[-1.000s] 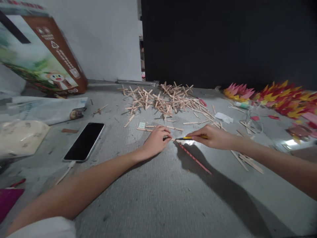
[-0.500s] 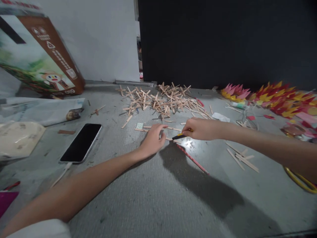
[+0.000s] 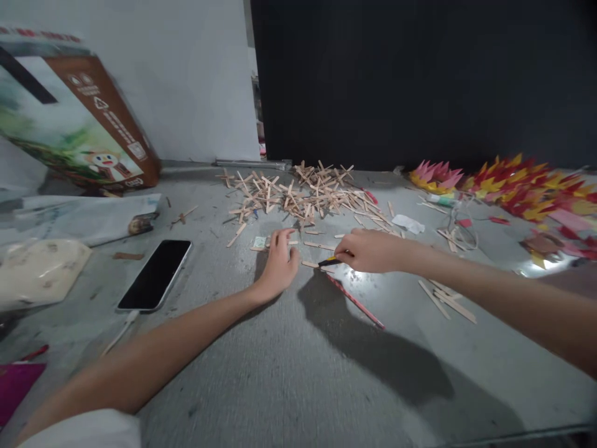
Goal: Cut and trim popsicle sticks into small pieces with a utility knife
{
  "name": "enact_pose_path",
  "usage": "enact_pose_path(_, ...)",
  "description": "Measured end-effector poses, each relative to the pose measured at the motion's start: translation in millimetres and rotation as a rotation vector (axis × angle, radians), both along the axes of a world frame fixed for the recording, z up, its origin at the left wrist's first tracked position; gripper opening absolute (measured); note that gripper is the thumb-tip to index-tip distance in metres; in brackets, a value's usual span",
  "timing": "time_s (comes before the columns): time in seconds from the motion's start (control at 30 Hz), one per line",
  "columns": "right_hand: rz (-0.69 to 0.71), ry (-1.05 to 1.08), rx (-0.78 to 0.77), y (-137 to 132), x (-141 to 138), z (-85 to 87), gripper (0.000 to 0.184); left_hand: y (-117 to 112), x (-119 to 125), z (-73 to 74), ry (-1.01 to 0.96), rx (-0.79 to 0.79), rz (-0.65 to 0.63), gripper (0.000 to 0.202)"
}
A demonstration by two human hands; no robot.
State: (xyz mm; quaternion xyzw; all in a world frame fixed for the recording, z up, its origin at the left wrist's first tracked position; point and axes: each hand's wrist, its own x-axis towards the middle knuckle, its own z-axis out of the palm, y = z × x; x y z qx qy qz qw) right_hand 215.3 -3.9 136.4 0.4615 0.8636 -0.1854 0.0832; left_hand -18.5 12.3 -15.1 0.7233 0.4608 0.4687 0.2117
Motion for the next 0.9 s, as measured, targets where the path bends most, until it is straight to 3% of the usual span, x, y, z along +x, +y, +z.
enact_pose_path(0.1, -0.11, 0.237, 0.039, -16, 19, -10.0, 0.035, 6, -2, -1.0, -0.055, 0.001, 0.103, 0.044)
enact_pose_path(0.2, -0.339, 0.53, 0.046, -32, 36, -28.1, 0.048, 16, -1, 6.1, -0.121, -0.095, 0.175, 0.04)
enact_pose_path(0.3, -0.468, 0.757, -0.028, -45, 44, -52.2, 0.055, 17, 9, 15.7, -0.14, -0.328, -0.03, 0.036)
enact_pose_path(0.37, -0.487, 0.827, -0.008, -53, 45, -68.3, 0.054, 7, 21, 19.0, -0.157, -0.38, -0.111, 0.043)
enact_pose_path(0.47, -0.494, 0.86, 0.043, -62, 45, -87.9, 0.051, -17, 38, 19.7, -0.136, -0.318, -0.172, 0.058)
enact_pose_path(0.6, -0.441, 0.815, 0.137, -72, 43, -101.3, 0.048, -42, 51, 22.2, -0.048, -0.252, -0.197, 0.059)
enact_pose_path(0.73, -0.42, 0.777, 0.192, -78, 41, -103.6, 0.047, -45, 54, 23.4, -0.057, -0.27, -0.195, 0.049)
enact_pose_path(0.9, -0.374, 0.601, 0.367, -85, 31, -107.6, 0.047, -38, 56, 11.8, -0.127, -0.371, -0.205, 0.044)
